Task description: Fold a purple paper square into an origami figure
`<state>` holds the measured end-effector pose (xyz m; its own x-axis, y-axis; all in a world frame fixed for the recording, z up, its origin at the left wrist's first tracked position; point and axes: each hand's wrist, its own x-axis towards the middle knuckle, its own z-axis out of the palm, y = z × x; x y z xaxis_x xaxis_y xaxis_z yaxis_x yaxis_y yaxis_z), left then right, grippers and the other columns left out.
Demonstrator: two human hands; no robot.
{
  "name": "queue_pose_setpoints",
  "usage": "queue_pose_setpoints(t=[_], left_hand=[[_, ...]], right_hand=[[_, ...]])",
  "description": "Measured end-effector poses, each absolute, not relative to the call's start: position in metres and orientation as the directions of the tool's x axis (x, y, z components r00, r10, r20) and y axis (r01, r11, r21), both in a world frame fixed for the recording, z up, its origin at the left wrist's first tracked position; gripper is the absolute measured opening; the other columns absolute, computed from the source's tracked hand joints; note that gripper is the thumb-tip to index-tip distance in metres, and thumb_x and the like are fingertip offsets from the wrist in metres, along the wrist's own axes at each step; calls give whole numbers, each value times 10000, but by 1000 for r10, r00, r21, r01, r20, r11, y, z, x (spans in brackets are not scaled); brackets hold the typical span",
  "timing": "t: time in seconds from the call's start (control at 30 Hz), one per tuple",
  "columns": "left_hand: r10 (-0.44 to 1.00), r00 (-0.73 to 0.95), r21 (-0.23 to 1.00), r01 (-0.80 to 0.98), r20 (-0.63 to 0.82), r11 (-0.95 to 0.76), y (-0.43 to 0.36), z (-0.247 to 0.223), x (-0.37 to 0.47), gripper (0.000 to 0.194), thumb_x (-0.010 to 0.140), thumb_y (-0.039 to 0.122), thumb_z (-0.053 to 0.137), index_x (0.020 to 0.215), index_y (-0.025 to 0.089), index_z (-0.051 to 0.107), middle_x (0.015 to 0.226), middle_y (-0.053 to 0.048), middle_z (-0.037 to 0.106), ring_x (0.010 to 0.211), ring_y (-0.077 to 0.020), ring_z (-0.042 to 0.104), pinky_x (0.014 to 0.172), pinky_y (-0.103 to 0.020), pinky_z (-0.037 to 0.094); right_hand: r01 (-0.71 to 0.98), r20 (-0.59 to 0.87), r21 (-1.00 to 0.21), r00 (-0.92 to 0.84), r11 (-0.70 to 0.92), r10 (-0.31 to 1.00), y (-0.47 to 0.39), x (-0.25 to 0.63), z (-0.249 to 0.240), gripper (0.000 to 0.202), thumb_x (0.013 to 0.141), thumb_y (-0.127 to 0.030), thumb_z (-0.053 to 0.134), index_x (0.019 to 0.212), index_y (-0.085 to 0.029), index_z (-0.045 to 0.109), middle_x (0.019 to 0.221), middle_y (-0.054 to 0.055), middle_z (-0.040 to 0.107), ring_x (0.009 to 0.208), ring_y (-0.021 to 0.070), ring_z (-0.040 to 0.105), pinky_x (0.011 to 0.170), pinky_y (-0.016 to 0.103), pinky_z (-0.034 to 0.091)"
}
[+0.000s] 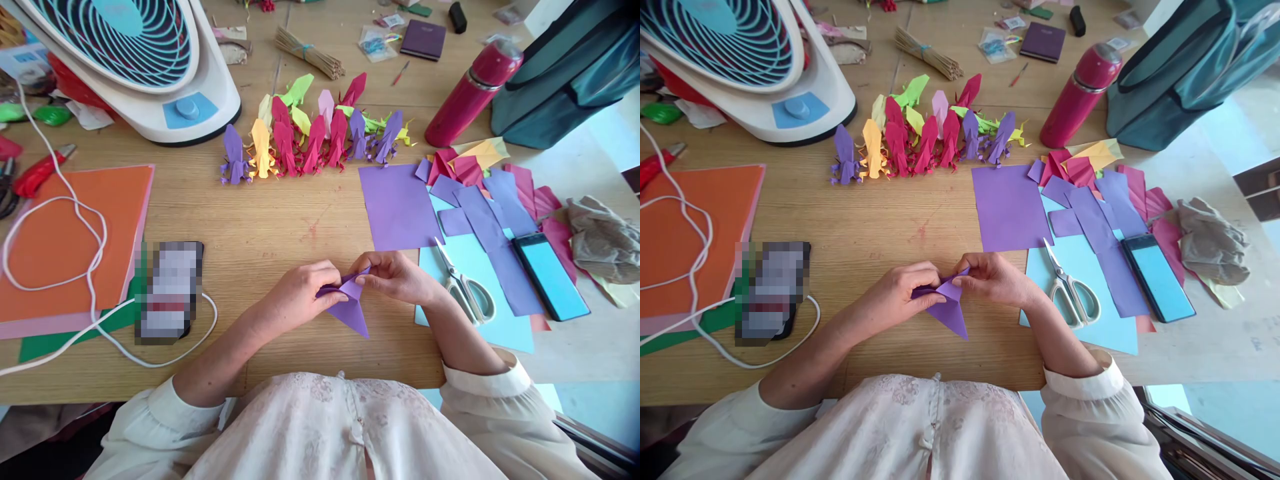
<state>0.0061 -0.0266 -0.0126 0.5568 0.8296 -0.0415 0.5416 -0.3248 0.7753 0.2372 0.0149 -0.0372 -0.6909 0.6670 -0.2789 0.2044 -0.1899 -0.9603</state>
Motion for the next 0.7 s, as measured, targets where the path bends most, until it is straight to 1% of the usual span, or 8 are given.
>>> queue_pose_setpoints(t=[0.13, 0.27, 0.37, 0.5, 0.6, 0.67, 0.7], left_hand=[[860, 510, 784, 539, -13, -308, -27, -16, 6, 216, 920, 245, 671, 748, 164, 569, 796, 23, 560, 715, -112, 531, 670, -239, 375], [874, 486, 790, 530, 16, -309, -28, -19, 6, 246, 917, 236, 672, 720, 163, 542, 791, 24, 541, 713, -107, 518, 663, -236, 361], [883, 469, 787, 532, 32, -311, -29, -21, 6, 248, 920, 231, 669, 722, 165, 535, 792, 24, 540, 708, -106, 511, 660, -238, 359], [895, 444, 786, 536, 49, -309, -30, -22, 5, 179, 926, 218, 655, 778, 176, 563, 810, 21, 564, 728, -114, 533, 679, -240, 385], [907, 416, 782, 542, 67, -307, -31, -24, 6, 113, 908, 199, 667, 846, 191, 573, 826, 24, 601, 752, -122, 571, 700, -241, 416], [921, 384, 794, 541, 62, -279, -32, -25, 6, 120, 887, 186, 687, 905, 204, 569, 861, 26, 642, 778, -130, 610, 722, -243, 445], [930, 364, 803, 539, 52, -256, -32, -25, 7, 153, 876, 181, 698, 949, 211, 567, 884, 25, 663, 801, -137, 632, 738, -246, 460]], right_hand=[[146, -245, -969, -643, -198, 725, 13, 237, -38, 255, 874, -437, 701, 865, -199, 611, 815, 22, 677, 763, 165, 622, 701, 306, 509], [101, -216, -976, -607, -195, 765, 12, 235, -38, 294, 859, -461, 720, 851, -211, 566, 811, 17, 659, 725, 155, 605, 673, 303, 503], [97, -184, -983, -588, -158, 788, 11, 234, -36, 313, 858, -481, 718, 848, -211, 559, 775, 8, 630, 696, 147, 583, 637, 290, 490], [46, -124, -992, -542, -118, 831, 10, 231, -34, 295, 858, -448, 731, 846, -205, 564, 782, 5, 617, 695, 134, 569, 638, 275, 485], [1, -114, -991, -522, -133, 845, 9, 229, -36, 293, 840, -426, 756, 851, -203, 567, 788, 1, 608, 696, 128, 566, 646, 272, 486], [-9, -126, -988, -514, -152, 849, 9, 228, -38, 310, 821, -429, 774, 856, -207, 561, 790, -1, 603, 698, 129, 567, 645, 273, 485], [-11, -132, -987, -509, -160, 850, 9, 228, -39, 314, 817, -431, 777, 859, -210, 557, 793, -2, 601, 699, 130, 568, 644, 273, 486]])
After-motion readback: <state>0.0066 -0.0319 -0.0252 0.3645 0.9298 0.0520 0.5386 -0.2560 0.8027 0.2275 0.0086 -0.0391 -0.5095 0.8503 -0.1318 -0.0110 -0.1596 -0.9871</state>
